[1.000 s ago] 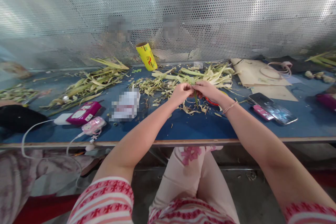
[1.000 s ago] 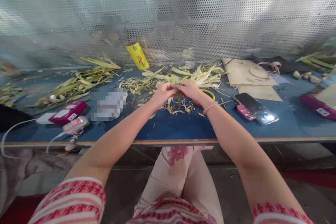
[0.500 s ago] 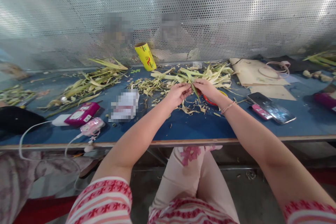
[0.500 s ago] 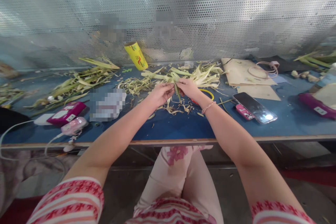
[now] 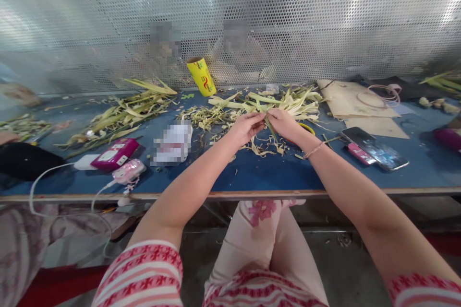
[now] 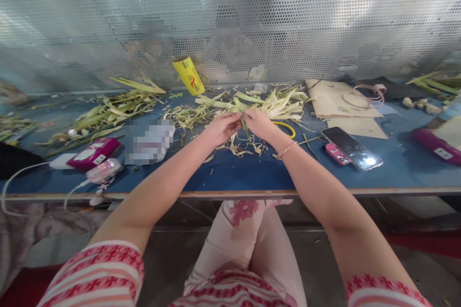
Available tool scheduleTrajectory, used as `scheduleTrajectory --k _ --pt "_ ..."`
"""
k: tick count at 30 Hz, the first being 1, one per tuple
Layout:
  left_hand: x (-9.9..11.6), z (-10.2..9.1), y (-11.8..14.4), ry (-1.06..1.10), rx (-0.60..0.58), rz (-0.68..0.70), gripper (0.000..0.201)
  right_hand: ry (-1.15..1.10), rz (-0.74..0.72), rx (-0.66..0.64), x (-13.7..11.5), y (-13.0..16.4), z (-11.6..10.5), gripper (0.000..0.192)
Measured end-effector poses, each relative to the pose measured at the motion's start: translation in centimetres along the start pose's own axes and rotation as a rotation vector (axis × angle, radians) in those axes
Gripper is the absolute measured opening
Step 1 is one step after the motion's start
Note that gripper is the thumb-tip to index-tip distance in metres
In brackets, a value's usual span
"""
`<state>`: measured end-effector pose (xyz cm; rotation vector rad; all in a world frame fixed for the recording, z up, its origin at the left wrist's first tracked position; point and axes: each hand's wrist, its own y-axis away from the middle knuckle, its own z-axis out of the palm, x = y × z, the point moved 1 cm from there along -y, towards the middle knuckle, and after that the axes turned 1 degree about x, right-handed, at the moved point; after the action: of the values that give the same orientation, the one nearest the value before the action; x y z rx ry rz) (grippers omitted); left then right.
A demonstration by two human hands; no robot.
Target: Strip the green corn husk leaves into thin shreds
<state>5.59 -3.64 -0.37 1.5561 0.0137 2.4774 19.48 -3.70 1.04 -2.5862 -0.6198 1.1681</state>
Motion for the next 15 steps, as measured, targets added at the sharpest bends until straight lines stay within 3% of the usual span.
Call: scheduleTrajectory --k 3,5,11,15 --pt "0.4 -0.2 0.0 -0.017 0.002 0.036 0.010 0.032 -0.116 -0.082 0.0 0.1 0.1 0.025" --pt "0.8 -0.3 -0.1 -0.055 0.025 0.072 0.012 0.029 -0.119 -0.105 0.2 0.1 -0.3 0.020" --pt "2.3 -1.4 -1.2 -0.173 0.139 0.273 0.012 0.101 0.086 0.175 2.3 -0.8 -3.0 0.020" --pt "3.5 -3.0 -2.1 -0.223 0.280 0.528 0.005 0.243 0.176 0.118 4.2 -1.3 -3.0 0.022"
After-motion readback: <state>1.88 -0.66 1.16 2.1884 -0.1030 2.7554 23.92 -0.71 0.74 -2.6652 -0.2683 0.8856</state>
